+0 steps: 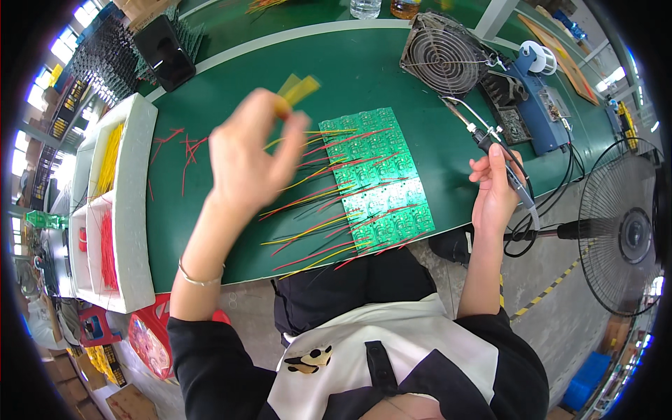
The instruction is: The person solders wires onto a circuit board using a soldering iron, taking wires from a storage box and attaching them to the board.
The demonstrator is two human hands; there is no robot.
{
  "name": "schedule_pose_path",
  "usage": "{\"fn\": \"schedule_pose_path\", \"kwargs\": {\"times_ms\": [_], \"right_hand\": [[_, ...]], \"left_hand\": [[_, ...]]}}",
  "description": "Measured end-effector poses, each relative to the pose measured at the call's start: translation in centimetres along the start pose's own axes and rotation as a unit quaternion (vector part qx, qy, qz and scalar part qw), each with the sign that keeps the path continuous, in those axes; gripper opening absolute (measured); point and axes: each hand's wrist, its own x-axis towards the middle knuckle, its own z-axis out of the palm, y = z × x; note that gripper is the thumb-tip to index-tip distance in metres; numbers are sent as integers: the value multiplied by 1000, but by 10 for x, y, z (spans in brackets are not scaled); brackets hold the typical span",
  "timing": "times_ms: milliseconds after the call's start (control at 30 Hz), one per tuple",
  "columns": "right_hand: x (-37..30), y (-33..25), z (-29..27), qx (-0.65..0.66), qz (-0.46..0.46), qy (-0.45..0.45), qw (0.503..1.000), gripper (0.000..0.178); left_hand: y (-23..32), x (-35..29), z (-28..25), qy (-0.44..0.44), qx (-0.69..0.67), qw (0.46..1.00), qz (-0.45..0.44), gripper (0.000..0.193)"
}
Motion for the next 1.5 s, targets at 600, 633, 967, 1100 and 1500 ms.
{"fn": "schedule_pose_path", "kwargs": {"times_ms": [600,633,967,1100,1500], "right_hand": [[3,-1,14,-83,-45,-12,995,18],[2,0,14,-80,-45,-12,996,18],[-3,-2,10,-47,-25,3,999,19],[-18,-4,10,-27,10,-42,999,18],[-35,-5,13,-17,66,-164,984,16]], "left_hand": [[16,-29,42,-173,-122,977,12,10],[15,-27,41,-161,-135,978,-1,10],[1,-20,42,-154,-196,960,-125,13],[-2,-23,44,-193,-235,937,-171,12],[0,-24,45,-193,-204,945,-171,12]]}}
